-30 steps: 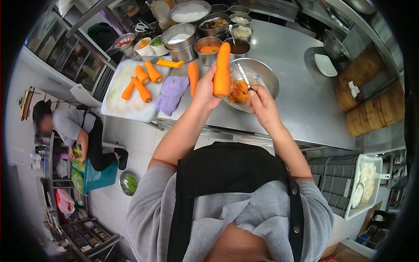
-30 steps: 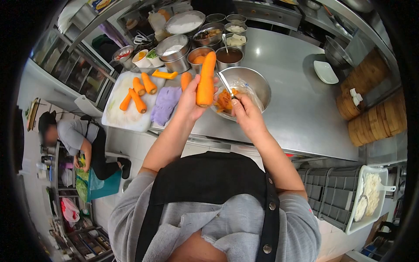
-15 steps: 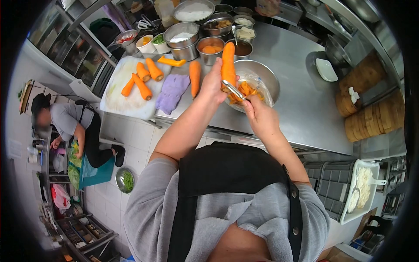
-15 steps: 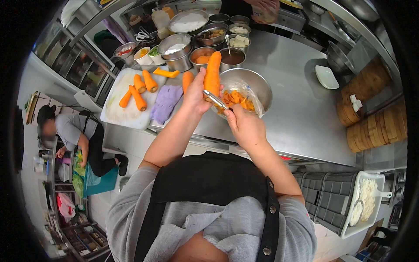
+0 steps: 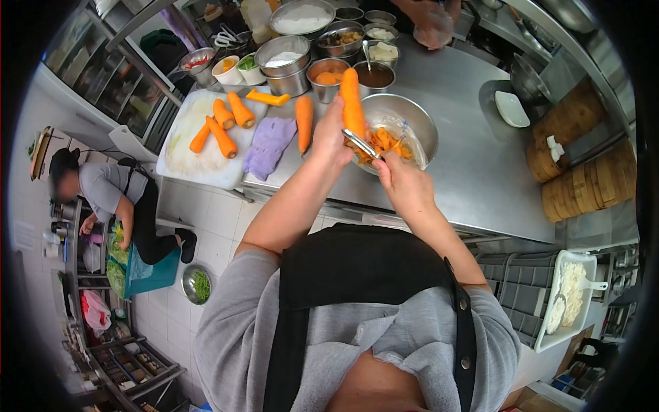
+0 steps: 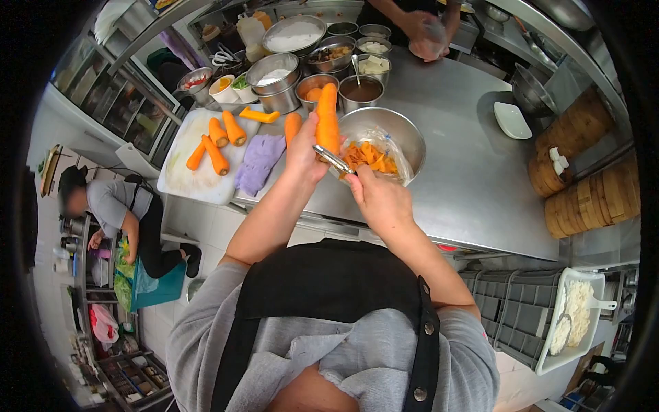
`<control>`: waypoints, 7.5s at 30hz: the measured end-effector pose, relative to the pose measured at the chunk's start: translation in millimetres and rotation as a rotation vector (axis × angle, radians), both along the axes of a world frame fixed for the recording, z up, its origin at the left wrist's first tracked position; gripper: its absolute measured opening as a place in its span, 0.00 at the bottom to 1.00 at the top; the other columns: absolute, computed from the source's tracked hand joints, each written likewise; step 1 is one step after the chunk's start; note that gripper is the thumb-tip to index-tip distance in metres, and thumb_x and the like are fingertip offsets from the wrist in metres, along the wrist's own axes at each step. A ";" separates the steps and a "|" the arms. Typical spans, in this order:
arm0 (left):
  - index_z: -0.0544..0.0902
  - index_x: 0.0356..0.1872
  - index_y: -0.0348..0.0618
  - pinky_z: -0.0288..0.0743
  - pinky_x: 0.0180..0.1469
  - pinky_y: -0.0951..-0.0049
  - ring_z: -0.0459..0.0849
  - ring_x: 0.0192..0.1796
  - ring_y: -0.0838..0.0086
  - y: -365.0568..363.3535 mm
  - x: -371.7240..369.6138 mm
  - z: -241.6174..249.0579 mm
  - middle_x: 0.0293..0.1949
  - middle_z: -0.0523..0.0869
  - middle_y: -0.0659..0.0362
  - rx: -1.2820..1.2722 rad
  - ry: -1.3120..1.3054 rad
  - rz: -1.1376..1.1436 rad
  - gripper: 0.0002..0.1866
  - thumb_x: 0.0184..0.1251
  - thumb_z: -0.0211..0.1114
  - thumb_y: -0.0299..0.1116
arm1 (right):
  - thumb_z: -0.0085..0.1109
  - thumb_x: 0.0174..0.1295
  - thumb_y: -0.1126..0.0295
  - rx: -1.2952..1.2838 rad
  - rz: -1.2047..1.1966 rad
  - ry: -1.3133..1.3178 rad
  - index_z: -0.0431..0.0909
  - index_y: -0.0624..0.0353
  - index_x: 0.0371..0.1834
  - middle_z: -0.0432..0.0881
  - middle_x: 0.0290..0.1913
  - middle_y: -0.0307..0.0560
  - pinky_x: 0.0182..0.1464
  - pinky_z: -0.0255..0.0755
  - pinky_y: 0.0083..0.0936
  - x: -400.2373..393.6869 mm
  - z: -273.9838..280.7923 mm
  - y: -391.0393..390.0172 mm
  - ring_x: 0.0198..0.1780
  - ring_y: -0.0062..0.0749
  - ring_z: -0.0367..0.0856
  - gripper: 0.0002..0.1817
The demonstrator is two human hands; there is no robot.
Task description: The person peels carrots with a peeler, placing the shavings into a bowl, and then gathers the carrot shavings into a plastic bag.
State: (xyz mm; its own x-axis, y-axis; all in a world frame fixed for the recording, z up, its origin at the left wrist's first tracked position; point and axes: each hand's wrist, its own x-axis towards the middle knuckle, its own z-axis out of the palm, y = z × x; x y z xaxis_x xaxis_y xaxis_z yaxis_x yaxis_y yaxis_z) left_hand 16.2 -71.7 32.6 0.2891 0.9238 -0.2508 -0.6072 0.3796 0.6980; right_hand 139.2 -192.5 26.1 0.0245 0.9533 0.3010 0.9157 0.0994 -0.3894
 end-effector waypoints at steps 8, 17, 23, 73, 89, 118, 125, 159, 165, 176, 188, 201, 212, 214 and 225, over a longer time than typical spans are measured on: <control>0.66 0.64 0.49 0.77 0.33 0.65 0.78 0.35 0.67 -3.1 -8.3 -7.2 0.43 0.76 0.56 0.157 0.042 -0.005 0.22 0.76 0.45 0.48 | 0.45 0.69 0.53 -0.015 0.015 0.112 0.72 0.57 0.40 0.82 0.28 0.56 0.31 0.73 0.47 -6.0 4.5 4.5 0.30 0.54 0.81 0.17; 0.67 0.62 0.48 0.75 0.25 0.72 0.79 0.34 0.72 -31.0 -8.3 -13.3 0.43 0.78 0.57 0.115 0.019 -0.153 0.21 0.76 0.44 0.47 | 0.41 0.71 0.51 -0.002 0.019 0.261 0.74 0.57 0.42 0.82 0.31 0.59 0.37 0.71 0.48 0.1 11.2 25.7 0.35 0.57 0.80 0.20; 0.59 0.71 0.52 0.75 0.28 0.73 0.78 0.30 0.74 -60.0 -30.9 0.6 0.43 0.77 0.57 0.134 0.104 -0.227 0.26 0.76 0.44 0.46 | 0.41 0.71 0.51 -0.001 0.030 0.336 0.74 0.58 0.40 0.81 0.31 0.60 0.37 0.70 0.47 0.3 8.8 28.5 0.35 0.59 0.79 0.20; 0.72 0.48 0.41 0.76 0.29 0.68 0.79 0.30 0.70 -27.8 -0.3 -12.5 0.34 0.80 0.56 0.030 0.112 -0.196 0.21 0.76 0.43 0.50 | 0.40 0.70 0.48 -0.042 -0.046 0.181 0.75 0.59 0.42 0.82 0.30 0.60 0.37 0.71 0.49 18.0 4.6 29.1 0.35 0.58 0.80 0.24; 0.69 0.52 0.45 0.77 0.30 0.71 0.79 0.32 0.73 -92.6 -62.6 -22.1 0.35 0.78 0.58 0.011 0.189 -0.382 0.21 0.76 0.43 0.51 | 0.39 0.71 0.49 -0.095 -0.072 0.344 0.77 0.65 0.41 0.81 0.34 0.63 0.42 0.71 0.46 21.6 -26.6 47.9 0.39 0.59 0.79 0.27; 0.67 0.61 0.47 0.78 0.26 0.69 0.79 0.32 0.70 -26.2 12.6 -10.1 0.44 0.78 0.55 0.039 0.065 -0.206 0.22 0.75 0.46 0.48 | 0.42 0.69 0.49 -0.025 -0.146 0.134 0.78 0.58 0.40 0.82 0.30 0.57 0.37 0.73 0.47 28.5 -5.8 21.4 0.35 0.56 0.81 0.23; 0.69 0.54 0.46 0.76 0.26 0.69 0.78 0.31 0.72 -55.6 -15.1 -9.7 0.39 0.78 0.57 0.040 0.069 -0.259 0.20 0.74 0.47 0.50 | 0.42 0.69 0.49 0.011 -0.136 0.202 0.79 0.60 0.34 0.82 0.31 0.59 0.38 0.72 0.48 16.6 -3.8 31.8 0.36 0.57 0.80 0.25; 0.65 0.66 0.47 0.77 0.25 0.72 0.79 0.34 0.74 -38.7 -10.8 -15.0 0.42 0.78 0.57 0.138 0.250 -0.260 0.24 0.76 0.42 0.47 | 0.45 0.68 0.54 -0.022 -0.110 0.040 0.77 0.58 0.42 0.82 0.29 0.56 0.36 0.73 0.48 23.4 -3.5 32.9 0.34 0.55 0.80 0.19; 0.67 0.62 0.42 0.77 0.26 0.71 0.78 0.32 0.74 -53.9 -23.9 -19.3 0.37 0.77 0.58 0.105 0.240 -0.278 0.24 0.75 0.45 0.47 | 0.43 0.69 0.53 -0.018 -0.245 0.063 0.77 0.56 0.43 0.83 0.33 0.55 0.37 0.73 0.48 34.8 -8.8 49.2 0.35 0.55 0.81 0.19; 0.69 0.53 0.43 0.79 0.37 0.62 0.79 0.38 0.66 10.2 -18.1 -12.9 0.40 0.76 0.55 -0.098 -0.063 0.006 0.18 0.73 0.52 0.45 | 0.47 0.69 0.60 -0.041 0.015 0.484 0.76 0.65 0.39 0.79 0.34 0.62 0.40 0.71 0.38 22.8 -19.2 47.7 0.36 0.53 0.78 0.17; 0.63 0.64 0.55 0.78 0.39 0.56 0.76 0.43 0.67 30.8 10.9 -13.6 0.49 0.72 0.58 -0.044 0.024 0.038 0.20 0.76 0.45 0.47 | 0.47 0.66 0.54 -0.067 -0.054 0.129 0.79 0.58 0.35 0.82 0.31 0.55 0.37 0.73 0.46 14.5 -4.0 25.7 0.34 0.54 0.80 0.18; 0.67 0.59 0.45 0.76 0.24 0.68 0.78 0.31 0.69 -14.1 17.5 -14.2 0.39 0.76 0.55 -0.032 0.055 -0.168 0.19 0.77 0.40 0.44 | 0.46 0.67 0.53 -0.031 -0.188 0.205 0.79 0.56 0.39 0.82 0.34 0.57 0.40 0.72 0.48 39.2 -17.4 58.3 0.37 0.56 0.80 0.18; 0.70 0.53 0.43 0.77 0.36 0.63 0.78 0.38 0.68 31.4 7.1 -11.2 0.39 0.77 0.56 -0.008 0.053 0.018 0.18 0.76 0.46 0.45 | 0.47 0.67 0.55 -0.101 -0.015 0.243 0.80 0.58 0.36 0.81 0.33 0.57 0.38 0.72 0.44 19.2 -9.4 35.7 0.37 0.56 0.79 0.18; 0.70 0.54 0.42 0.77 0.37 0.64 0.78 0.38 0.69 27.2 5.5 -6.6 0.39 0.77 0.56 -0.021 0.074 0.006 0.18 0.76 0.45 0.44 | 0.46 0.67 0.53 -0.093 -0.015 0.201 0.80 0.56 0.35 0.82 0.32 0.56 0.38 0.72 0.46 17.8 -11.2 34.8 0.36 0.55 0.80 0.19; 0.71 0.49 0.41 0.76 0.28 0.66 0.79 0.30 0.69 -5.8 -11.1 -19.8 0.35 0.78 0.55 -0.052 0.092 -0.216 0.19 0.74 0.48 0.47 | 0.44 0.68 0.54 -0.088 -0.076 0.266 0.80 0.57 0.38 0.82 0.34 0.56 0.41 0.71 0.46 23.1 -20.0 55.9 0.38 0.54 0.80 0.19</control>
State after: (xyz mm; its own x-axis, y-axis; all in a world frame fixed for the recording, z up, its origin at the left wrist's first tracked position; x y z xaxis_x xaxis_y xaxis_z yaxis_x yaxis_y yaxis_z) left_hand 5.2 -77.4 12.8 0.4524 0.8282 -0.3309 -0.4425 0.5306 0.7230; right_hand 162.3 -136.6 6.1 0.1638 0.9679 0.1904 0.7840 -0.0106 -0.6207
